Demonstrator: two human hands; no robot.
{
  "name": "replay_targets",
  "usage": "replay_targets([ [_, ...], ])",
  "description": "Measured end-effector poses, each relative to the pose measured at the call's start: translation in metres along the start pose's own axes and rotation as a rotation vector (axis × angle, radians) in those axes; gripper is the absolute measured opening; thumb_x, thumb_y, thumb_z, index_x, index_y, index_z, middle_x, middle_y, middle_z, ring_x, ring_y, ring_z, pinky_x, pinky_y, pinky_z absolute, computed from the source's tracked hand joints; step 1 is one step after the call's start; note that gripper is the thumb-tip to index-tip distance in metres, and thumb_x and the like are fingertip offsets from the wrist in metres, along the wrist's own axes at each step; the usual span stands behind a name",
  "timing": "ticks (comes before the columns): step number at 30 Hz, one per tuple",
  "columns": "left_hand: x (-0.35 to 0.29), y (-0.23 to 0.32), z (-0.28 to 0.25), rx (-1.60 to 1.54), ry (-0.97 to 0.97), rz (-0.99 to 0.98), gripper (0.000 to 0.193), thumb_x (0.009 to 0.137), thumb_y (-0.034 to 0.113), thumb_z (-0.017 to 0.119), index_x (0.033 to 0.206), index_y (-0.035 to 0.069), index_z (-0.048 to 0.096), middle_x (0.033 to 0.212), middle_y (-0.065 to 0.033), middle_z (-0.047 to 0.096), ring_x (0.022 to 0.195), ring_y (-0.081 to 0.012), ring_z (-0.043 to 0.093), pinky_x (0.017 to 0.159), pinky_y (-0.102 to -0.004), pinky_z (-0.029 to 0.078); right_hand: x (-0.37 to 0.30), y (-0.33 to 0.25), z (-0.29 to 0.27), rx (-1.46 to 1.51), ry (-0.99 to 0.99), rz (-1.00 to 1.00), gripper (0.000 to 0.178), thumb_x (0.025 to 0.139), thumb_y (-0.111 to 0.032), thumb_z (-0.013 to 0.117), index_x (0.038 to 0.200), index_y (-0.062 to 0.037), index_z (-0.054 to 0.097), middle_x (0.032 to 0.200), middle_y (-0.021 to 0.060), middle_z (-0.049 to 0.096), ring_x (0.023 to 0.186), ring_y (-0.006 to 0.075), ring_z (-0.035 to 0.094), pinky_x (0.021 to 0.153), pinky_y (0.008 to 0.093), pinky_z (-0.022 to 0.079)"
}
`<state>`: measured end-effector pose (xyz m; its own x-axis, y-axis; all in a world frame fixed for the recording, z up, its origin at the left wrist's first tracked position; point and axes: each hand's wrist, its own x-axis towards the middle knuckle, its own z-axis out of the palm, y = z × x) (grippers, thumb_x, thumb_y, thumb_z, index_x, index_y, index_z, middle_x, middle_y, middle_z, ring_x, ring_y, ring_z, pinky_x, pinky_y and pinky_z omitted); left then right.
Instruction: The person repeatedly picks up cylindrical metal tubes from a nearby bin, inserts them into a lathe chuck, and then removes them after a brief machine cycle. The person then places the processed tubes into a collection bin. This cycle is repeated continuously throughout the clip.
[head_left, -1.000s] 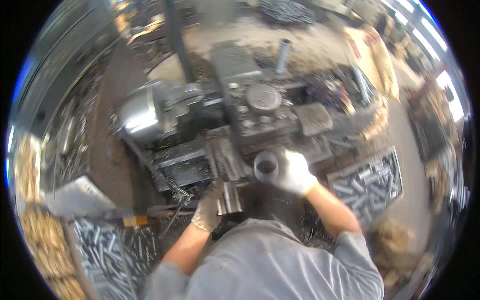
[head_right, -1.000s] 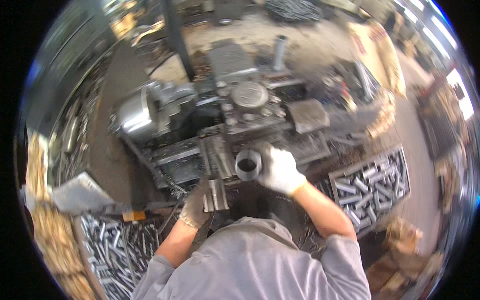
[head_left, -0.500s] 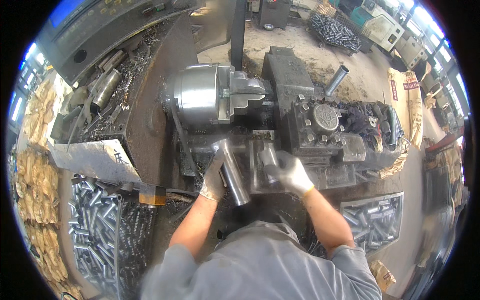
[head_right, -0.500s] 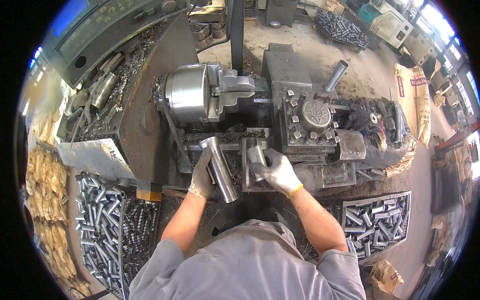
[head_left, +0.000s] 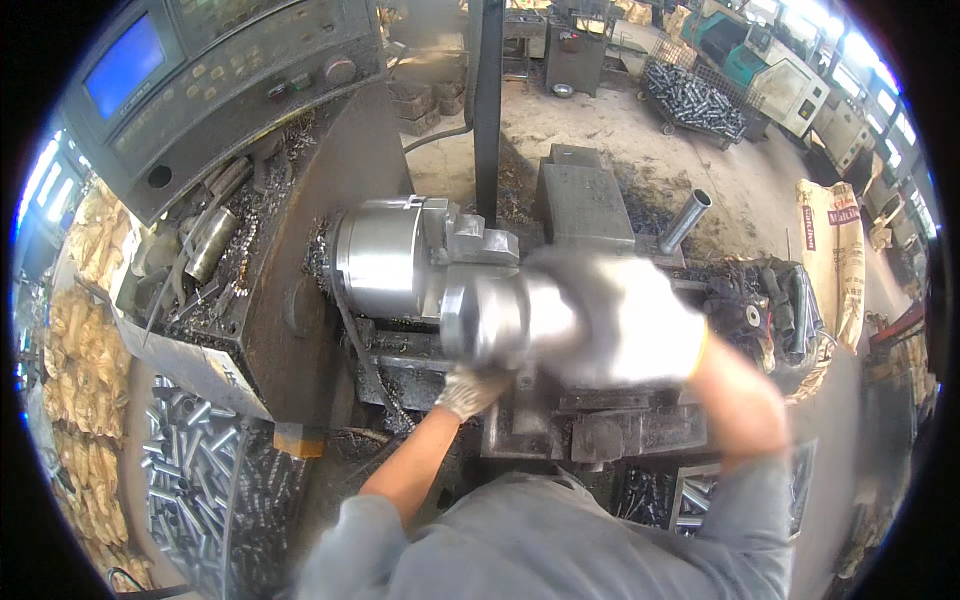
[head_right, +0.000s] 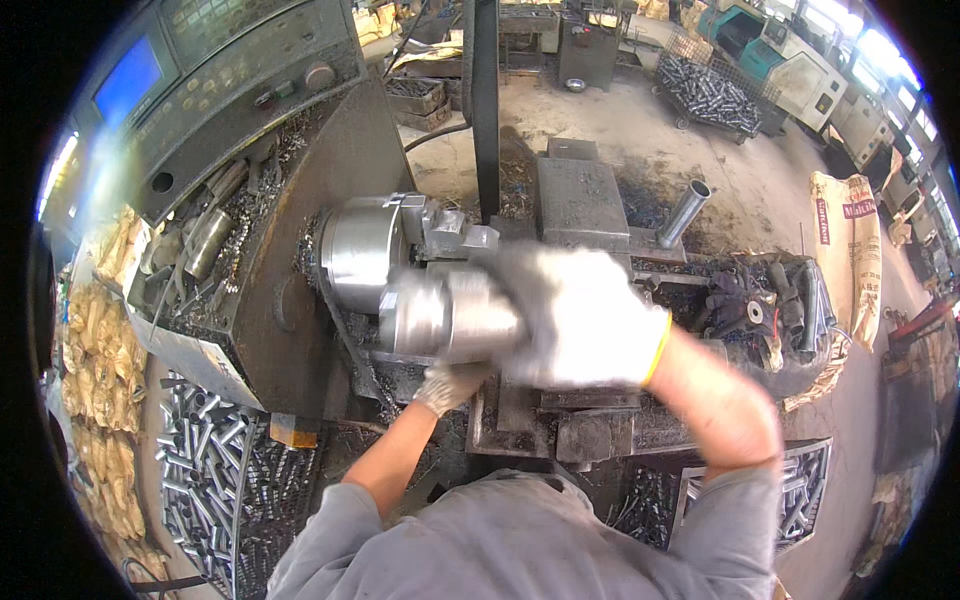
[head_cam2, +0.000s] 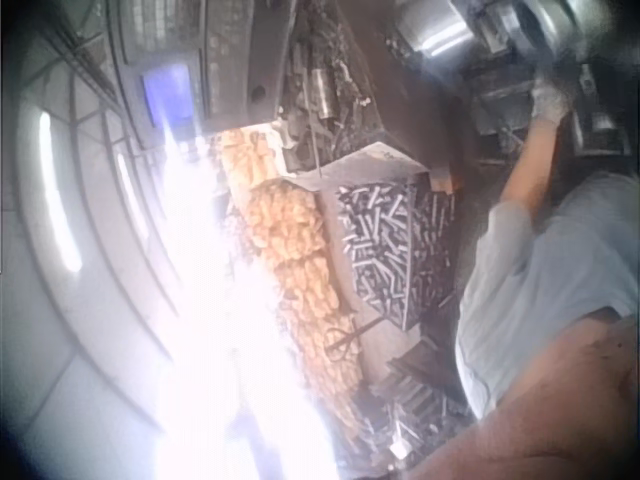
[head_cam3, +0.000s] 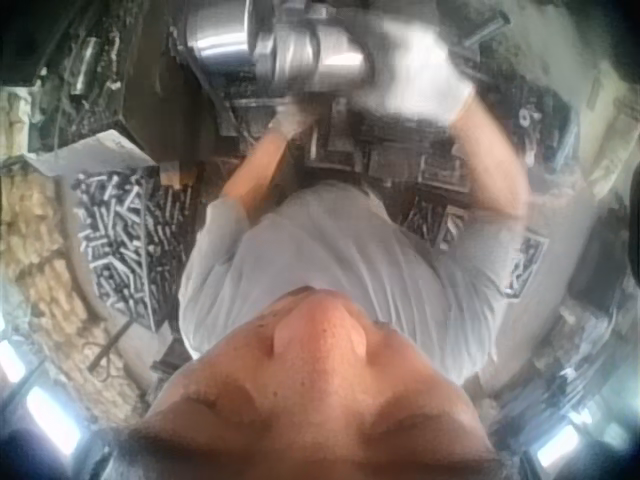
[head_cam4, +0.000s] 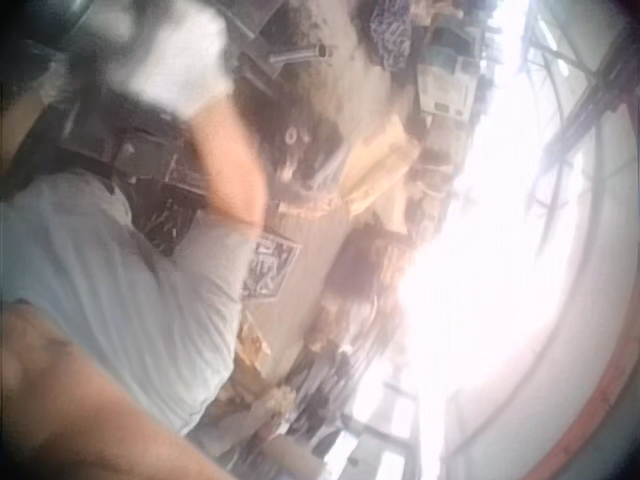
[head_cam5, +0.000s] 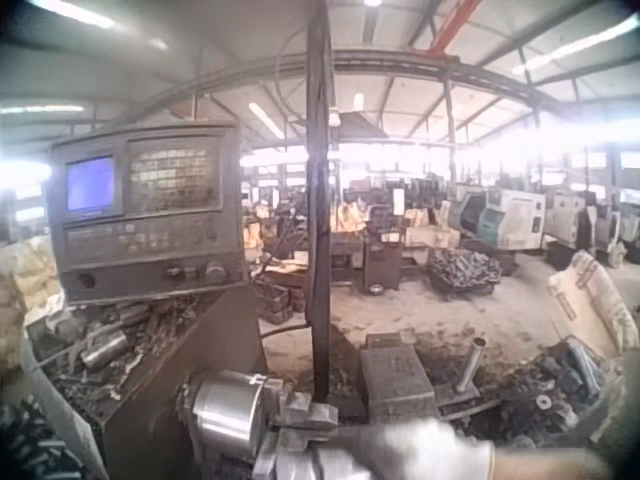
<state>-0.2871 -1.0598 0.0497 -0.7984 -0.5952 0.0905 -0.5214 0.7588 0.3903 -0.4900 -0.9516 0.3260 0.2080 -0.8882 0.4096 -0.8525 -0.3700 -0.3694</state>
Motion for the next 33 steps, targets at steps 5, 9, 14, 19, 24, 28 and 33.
replay_targets([
  [5,-0.096,-0.019,-0.025,-1.118,0.303,-0.310,0.029,0.099,0.001,0.072,0.128,-0.001,0.066,0.107,-0.0081,0.074,0.097,-0.0131,0.070,0.088,-0.0303,0.057,0.055,0.107,0.000,-0.814,-0.511,0.181,0.039,0.081,-0.014,0.078,0.119,-0.0057,0.071,0.102,0.0196,0.076,0.096,0.0358,0.078,0.080,0.0487,0.063],
  [9,-0.204,-0.065,0.001,-1.111,0.342,-0.853,0.028,0.098,0.014,0.077,0.122,0.002,0.070,0.100,-0.0029,0.073,0.093,-0.0127,0.068,0.083,-0.0302,0.056,0.057,0.170,0.049,-0.668,-0.806,0.303,0.045,0.073,-0.026,0.082,0.113,-0.0092,0.075,0.100,0.0171,0.079,0.095,0.0365,0.078,0.083,0.0460,0.063],
  [14,-0.304,-0.105,0.032,-1.052,0.914,-1.232,0.020,0.102,0.026,0.073,0.108,0.007,0.069,0.099,-0.0073,0.074,0.077,-0.0201,0.071,0.066,-0.0375,0.059,0.060,0.189,0.103,-0.147,-0.755,0.401,0.072,0.063,-0.043,0.087,0.122,-0.0055,0.070,0.105,0.0233,0.077,0.100,0.0401,0.076,0.086,0.0475,0.060],
  [19,-0.315,-0.142,-0.009,-1.485,1.214,-1.092,0.037,0.107,0.050,0.058,0.100,0.015,0.067,0.084,-0.0005,0.065,0.065,-0.0175,0.060,0.059,-0.0343,0.049,0.070,0.196,0.101,-0.006,-0.782,0.404,0.066,0.072,-0.045,0.084,0.123,-0.0041,0.073,0.106,0.0242,0.078,0.097,0.0367,0.077,0.084,0.0471,0.059],
  [24,-0.343,-0.187,-0.020,-1.775,1.208,-1.084,0.034,0.106,0.048,0.053,0.096,0.017,0.066,0.077,0.0009,0.062,0.063,-0.0190,0.057,0.058,-0.0331,0.047,0.076,0.201,0.109,0.044,-0.883,0.520,0.047,0.068,-0.024,0.084,0.109,0.0002,0.078,0.090,0.0186,0.079,0.082,0.0306,0.076,0.069,0.0449,0.058],
  [28,-0.378,-0.242,0.005,-1.371,0.861,-0.979,0.027,0.105,0.038,0.055,0.093,0.016,0.066,0.076,-0.0007,0.063,0.065,-0.0220,0.059,0.060,-0.0335,0.048,0.083,0.199,0.125,0.111,-0.650,0.356,0.075,0.070,-0.026,0.084,0.137,-0.0001,0.064,0.122,0.0238,0.075,0.111,0.0328,0.074,0.092,0.0441,0.058],
  [33,-0.367,-0.231,0.018,-1.167,1.027,-1.003,0.027,0.104,0.040,0.062,0.089,0.018,0.061,0.069,0.0047,0.048,0.055,-0.0114,0.045,0.052,-0.0287,0.038,0.061,0.162,0.079,-0.212,-0.489,0.385,0.077,0.083,-0.035,0.078,0.148,-0.0009,0.057,0.139,0.0260,0.067,0.129,0.0415,0.065,0.110,0.0461,0.052],
])
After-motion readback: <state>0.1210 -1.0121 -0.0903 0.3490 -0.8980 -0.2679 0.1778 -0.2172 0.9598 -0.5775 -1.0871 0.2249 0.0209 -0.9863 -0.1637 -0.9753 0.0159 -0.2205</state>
